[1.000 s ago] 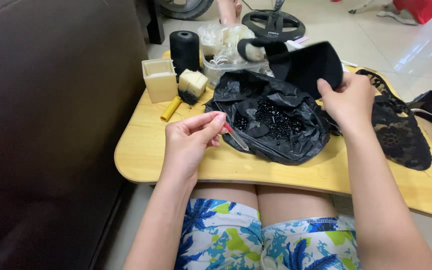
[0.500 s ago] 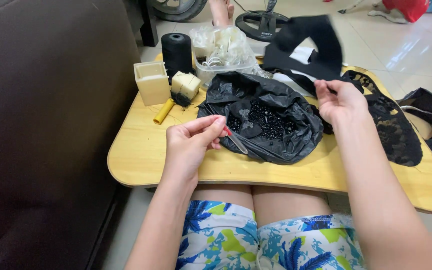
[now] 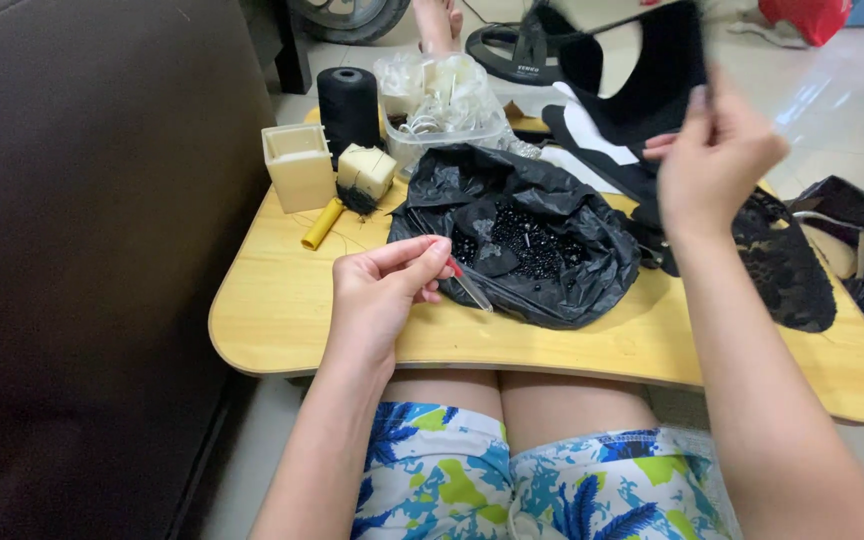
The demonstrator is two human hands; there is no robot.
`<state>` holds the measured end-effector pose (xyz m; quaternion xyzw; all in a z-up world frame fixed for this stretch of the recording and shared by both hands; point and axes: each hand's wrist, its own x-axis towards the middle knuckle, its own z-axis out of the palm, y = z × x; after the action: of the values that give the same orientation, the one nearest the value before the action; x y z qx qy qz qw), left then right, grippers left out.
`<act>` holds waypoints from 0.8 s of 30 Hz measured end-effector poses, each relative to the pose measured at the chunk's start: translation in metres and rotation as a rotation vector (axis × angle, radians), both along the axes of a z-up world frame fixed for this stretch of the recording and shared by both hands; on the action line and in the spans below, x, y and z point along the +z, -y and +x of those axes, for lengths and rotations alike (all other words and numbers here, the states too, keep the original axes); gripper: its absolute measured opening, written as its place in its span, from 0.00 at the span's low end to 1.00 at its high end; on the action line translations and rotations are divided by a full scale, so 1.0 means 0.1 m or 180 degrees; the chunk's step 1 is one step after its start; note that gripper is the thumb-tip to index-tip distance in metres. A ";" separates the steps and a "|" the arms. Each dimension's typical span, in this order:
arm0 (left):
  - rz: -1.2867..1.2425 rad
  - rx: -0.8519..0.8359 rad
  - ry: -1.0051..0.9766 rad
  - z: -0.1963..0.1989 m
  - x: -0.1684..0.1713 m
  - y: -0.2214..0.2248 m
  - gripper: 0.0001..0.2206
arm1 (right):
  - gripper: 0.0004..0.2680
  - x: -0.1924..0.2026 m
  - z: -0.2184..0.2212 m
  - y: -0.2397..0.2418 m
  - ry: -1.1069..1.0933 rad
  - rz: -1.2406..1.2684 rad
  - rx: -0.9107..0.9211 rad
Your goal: Attaching small decorative beads to shoe components using a needle and thread
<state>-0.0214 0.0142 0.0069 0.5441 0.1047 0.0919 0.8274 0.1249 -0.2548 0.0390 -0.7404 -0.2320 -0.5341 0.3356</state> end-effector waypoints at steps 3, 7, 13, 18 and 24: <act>0.0013 -0.0006 0.0019 -0.03 0.05 0.02 0.09 | 0.20 -0.11 -0.04 0.05 0.0297 -0.0927 -0.0800; 0.0026 -0.0029 -0.0045 -0.01 0.08 0.03 0.09 | 0.17 -0.24 -0.17 0.16 -0.0808 -0.1231 -0.1407; -0.0094 0.0001 0.0013 0.19 0.02 -0.05 0.09 | 0.22 0.20 -0.34 0.08 -0.3362 -0.1414 -0.1842; -0.0040 0.0174 -0.0049 0.51 0.05 -0.22 0.10 | 0.08 0.18 0.29 0.02 -0.1283 -0.1485 -0.1212; -0.0064 0.0273 0.0081 0.95 0.12 -0.35 0.15 | 0.10 0.50 1.05 -0.55 -0.2948 -0.1767 -0.1219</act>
<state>0.0738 0.0490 0.0193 0.5296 0.1183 0.1332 0.8293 0.2294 -0.1997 0.0894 -0.9864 -0.0541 -0.1243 0.0925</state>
